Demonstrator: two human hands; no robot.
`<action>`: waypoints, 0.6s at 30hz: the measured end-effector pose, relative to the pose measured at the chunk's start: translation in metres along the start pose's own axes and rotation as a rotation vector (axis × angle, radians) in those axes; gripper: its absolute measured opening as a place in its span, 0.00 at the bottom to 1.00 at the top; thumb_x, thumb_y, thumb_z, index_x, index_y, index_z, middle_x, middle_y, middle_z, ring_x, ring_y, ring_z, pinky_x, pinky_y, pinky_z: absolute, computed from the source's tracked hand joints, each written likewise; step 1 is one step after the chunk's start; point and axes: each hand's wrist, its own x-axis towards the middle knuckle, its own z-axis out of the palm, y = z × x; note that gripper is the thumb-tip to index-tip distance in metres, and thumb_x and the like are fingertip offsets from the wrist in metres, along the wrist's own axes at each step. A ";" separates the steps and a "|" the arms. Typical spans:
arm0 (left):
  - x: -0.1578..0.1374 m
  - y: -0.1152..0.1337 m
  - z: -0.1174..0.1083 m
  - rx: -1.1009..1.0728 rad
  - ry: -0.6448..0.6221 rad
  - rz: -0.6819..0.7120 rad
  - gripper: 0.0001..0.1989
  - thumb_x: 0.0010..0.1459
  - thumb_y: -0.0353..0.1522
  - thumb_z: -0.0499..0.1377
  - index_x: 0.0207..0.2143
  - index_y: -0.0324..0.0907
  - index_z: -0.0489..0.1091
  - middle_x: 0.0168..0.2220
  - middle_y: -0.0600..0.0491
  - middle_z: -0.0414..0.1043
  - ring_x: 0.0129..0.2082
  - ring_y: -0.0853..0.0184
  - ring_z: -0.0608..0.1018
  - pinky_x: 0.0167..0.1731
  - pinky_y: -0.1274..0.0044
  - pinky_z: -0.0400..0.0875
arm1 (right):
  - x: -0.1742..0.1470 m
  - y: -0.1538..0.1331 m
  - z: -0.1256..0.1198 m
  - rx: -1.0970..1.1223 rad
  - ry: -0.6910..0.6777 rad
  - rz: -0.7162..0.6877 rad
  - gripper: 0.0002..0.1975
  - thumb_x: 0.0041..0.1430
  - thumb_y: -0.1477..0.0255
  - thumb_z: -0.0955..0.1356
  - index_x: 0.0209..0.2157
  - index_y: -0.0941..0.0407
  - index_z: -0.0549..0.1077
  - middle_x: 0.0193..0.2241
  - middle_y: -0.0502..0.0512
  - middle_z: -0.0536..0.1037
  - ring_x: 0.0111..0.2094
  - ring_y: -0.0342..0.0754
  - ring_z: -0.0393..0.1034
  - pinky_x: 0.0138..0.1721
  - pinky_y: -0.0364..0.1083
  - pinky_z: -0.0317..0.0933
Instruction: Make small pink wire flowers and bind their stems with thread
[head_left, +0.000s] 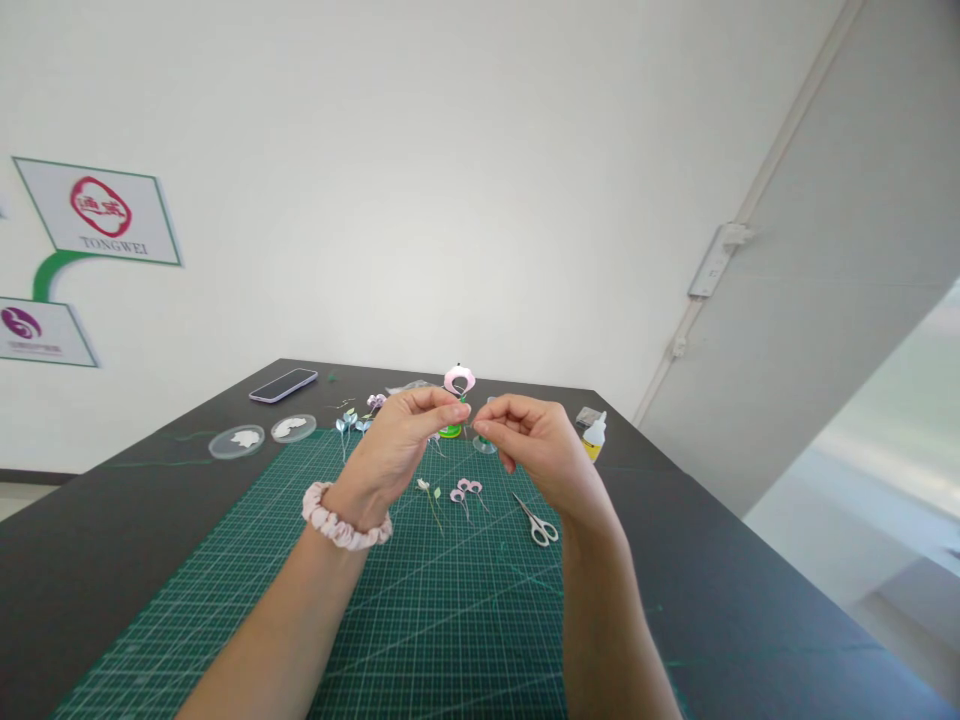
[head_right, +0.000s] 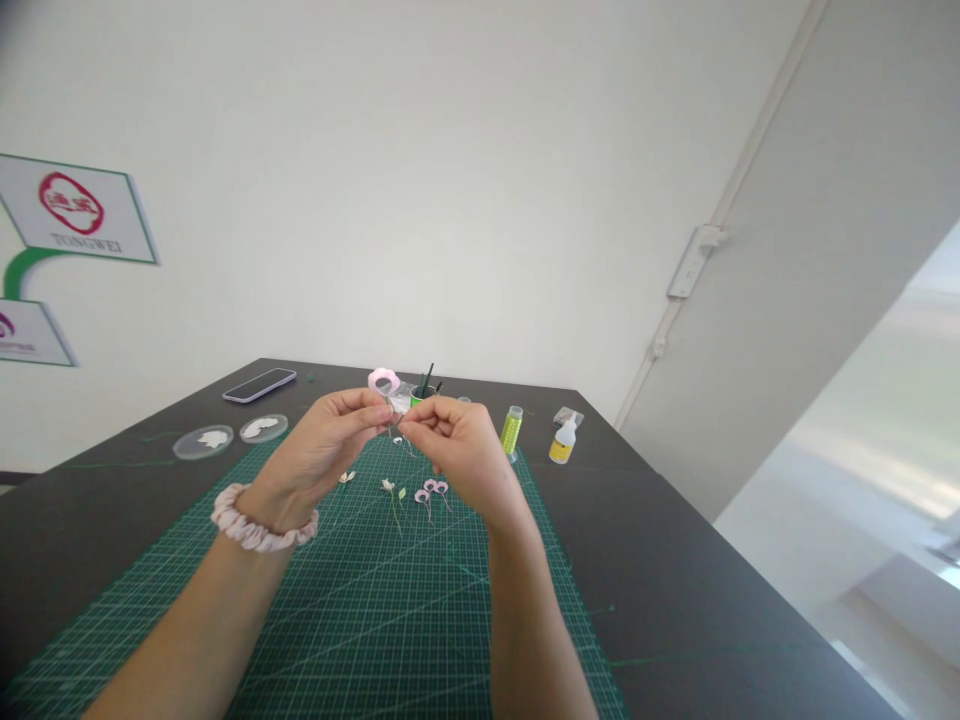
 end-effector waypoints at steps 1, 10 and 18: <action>0.000 0.000 0.000 -0.005 -0.001 -0.005 0.09 0.36 0.34 0.72 0.18 0.42 0.75 0.20 0.56 0.70 0.26 0.70 0.68 0.35 0.74 0.61 | 0.000 0.000 -0.001 0.009 -0.002 0.003 0.06 0.49 0.68 0.70 0.25 0.57 0.75 0.19 0.47 0.70 0.16 0.37 0.55 0.17 0.41 0.49; -0.001 0.001 0.000 -0.011 -0.024 -0.014 0.10 0.36 0.35 0.72 0.18 0.41 0.75 0.20 0.56 0.70 0.26 0.71 0.67 0.35 0.74 0.61 | 0.002 0.002 -0.001 0.060 -0.001 0.009 0.06 0.49 0.68 0.70 0.25 0.57 0.75 0.18 0.46 0.70 0.15 0.36 0.55 0.16 0.41 0.48; 0.000 0.002 0.001 -0.002 -0.038 -0.010 0.10 0.36 0.36 0.72 0.17 0.42 0.76 0.19 0.56 0.70 0.26 0.71 0.67 0.34 0.74 0.61 | 0.001 0.002 0.000 0.075 0.006 0.013 0.07 0.49 0.68 0.71 0.25 0.57 0.75 0.18 0.45 0.69 0.14 0.36 0.55 0.16 0.41 0.48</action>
